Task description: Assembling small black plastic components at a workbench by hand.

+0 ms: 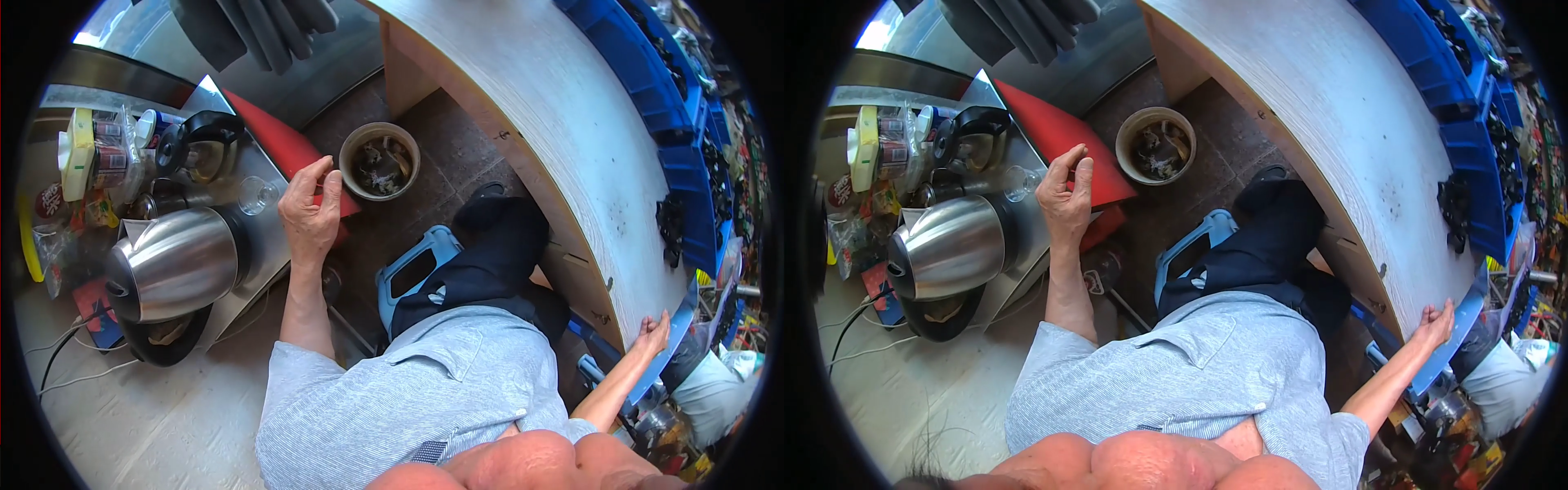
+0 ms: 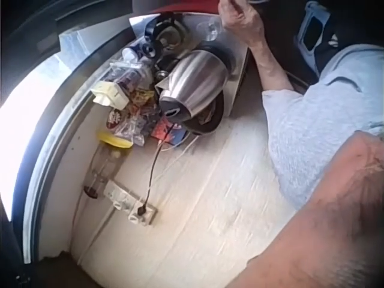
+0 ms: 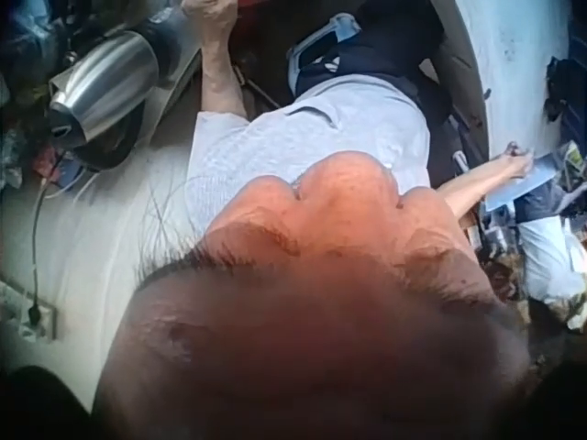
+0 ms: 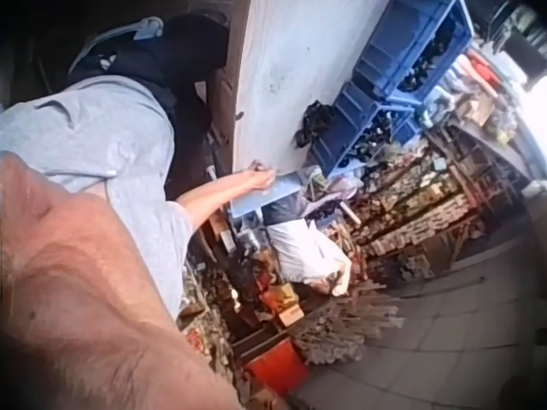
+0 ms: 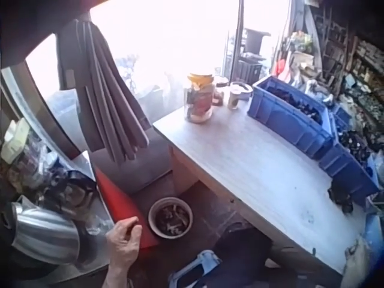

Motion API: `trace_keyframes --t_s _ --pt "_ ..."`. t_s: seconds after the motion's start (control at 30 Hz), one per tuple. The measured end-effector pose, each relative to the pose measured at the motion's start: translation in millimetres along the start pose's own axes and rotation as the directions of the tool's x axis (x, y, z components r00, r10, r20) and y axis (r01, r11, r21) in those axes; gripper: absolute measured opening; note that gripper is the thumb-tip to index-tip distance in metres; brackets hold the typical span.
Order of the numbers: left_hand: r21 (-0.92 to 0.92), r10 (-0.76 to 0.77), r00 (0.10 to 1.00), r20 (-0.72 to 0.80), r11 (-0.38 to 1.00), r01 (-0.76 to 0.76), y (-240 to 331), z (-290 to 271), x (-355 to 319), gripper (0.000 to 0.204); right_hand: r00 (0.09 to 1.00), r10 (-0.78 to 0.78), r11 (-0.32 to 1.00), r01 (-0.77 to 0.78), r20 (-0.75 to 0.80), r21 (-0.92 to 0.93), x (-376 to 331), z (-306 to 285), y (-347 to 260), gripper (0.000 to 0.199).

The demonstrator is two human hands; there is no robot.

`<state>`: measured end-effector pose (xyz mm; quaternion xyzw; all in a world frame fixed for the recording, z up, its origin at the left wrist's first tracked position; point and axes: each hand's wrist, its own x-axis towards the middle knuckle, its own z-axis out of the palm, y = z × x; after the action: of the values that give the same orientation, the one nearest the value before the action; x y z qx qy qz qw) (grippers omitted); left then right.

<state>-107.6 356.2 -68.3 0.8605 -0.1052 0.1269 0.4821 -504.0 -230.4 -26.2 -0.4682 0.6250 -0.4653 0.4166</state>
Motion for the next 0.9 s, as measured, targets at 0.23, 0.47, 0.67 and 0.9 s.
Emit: trace_keyframes --t_s 0.23,0.47,0.67,0.9 --pt "0.032 0.057 0.998 -0.018 0.998 -0.057 -9.2 4.0 -0.3 0.023 0.997 0.031 0.996 -0.037 0.072 0.079 0.6 5.3 11.6 0.031" --pt "0.073 0.085 0.996 0.018 0.994 -0.086 -5.7 9.2 -1.0 0.025 0.991 0.051 0.987 -0.069 0.121 0.144 -25.0 3.9 -4.7 0.024" --pt "0.244 -0.001 0.995 0.104 0.969 -0.024 -2.8 11.6 5.1 0.024 0.925 0.063 0.974 -0.138 0.374 0.178 -51.4 30.9 -30.1 0.029" --pt "-0.181 0.141 0.978 0.153 0.977 -0.112 51.8 89.3 21.3 0.022 0.728 -0.078 0.980 -0.070 0.682 0.187 -76.7 95.4 -56.0 0.034"
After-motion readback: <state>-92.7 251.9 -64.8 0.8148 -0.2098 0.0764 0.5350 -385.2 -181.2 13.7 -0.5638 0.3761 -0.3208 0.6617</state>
